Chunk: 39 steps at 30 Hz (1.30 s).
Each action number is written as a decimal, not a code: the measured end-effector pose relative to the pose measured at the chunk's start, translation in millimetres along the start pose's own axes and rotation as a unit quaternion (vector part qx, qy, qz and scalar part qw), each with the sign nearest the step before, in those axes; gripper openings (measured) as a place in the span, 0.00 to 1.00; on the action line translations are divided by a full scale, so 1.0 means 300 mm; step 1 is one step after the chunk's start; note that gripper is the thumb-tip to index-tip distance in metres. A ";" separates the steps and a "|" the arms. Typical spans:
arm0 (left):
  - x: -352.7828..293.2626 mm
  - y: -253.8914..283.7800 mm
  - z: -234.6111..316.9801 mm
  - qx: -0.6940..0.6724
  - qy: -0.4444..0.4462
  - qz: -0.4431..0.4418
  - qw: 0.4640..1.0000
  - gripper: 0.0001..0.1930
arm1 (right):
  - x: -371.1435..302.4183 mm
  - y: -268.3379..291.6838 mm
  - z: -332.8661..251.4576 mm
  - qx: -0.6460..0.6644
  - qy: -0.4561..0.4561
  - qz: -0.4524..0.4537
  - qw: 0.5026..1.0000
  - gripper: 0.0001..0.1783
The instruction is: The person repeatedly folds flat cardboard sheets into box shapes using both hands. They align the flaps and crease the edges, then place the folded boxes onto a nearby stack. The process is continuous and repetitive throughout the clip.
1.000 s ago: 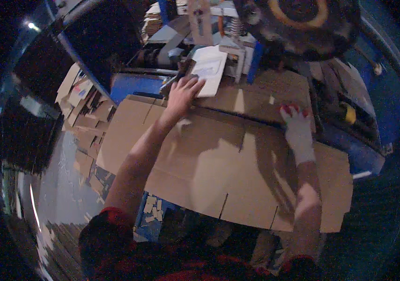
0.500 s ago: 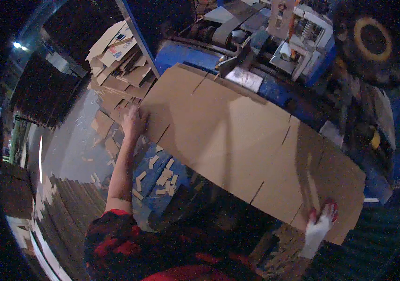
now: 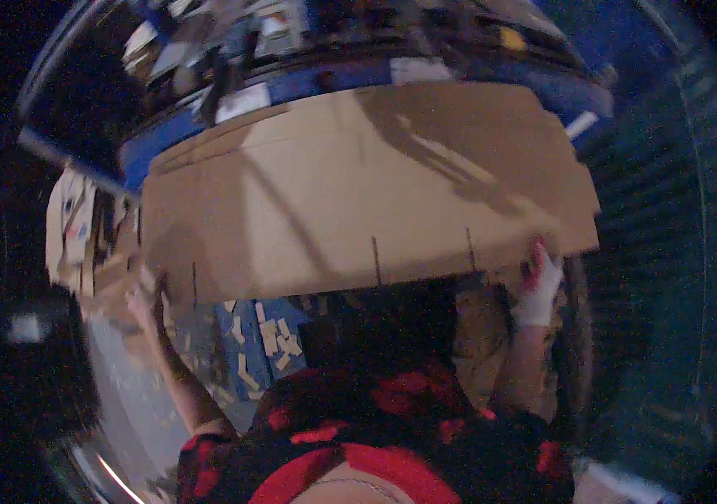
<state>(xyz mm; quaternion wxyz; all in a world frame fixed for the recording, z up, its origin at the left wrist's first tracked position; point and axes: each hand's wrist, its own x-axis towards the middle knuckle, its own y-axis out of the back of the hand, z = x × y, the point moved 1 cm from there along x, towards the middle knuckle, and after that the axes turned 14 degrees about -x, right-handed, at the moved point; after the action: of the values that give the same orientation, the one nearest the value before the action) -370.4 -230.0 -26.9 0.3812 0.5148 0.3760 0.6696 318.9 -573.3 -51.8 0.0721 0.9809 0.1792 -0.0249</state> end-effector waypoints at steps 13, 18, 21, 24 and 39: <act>-0.165 0.043 0.387 -0.621 0.055 -0.119 0.773 0.27 | -0.321 -0.349 -0.310 -0.311 0.417 -0.158 0.839 0.36; -0.202 0.056 0.652 -0.310 -0.384 -0.166 0.854 0.36 | -0.345 -0.551 -0.327 -0.547 0.605 -0.244 0.524 0.33; -0.185 0.022 0.700 -0.243 -0.430 -0.139 0.858 0.35 | -0.291 -0.598 -0.337 -0.571 0.620 -0.232 0.485 0.30; -0.129 -0.022 0.730 -0.327 -0.388 -0.097 0.856 0.33 | -0.217 -0.658 -0.324 -0.557 0.624 -0.228 0.498 0.27; 0.313 -0.299 1.057 -0.367 -0.390 -0.028 0.844 0.36 | 0.288 -1.079 -0.450 -0.515 0.647 -0.221 0.517 0.32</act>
<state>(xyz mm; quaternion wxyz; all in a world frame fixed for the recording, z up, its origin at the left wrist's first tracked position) -66.7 -72.3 -10.0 0.6757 0.5453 -0.0628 0.4921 287.9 -223.5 32.3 0.4206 0.4465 0.3687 0.6984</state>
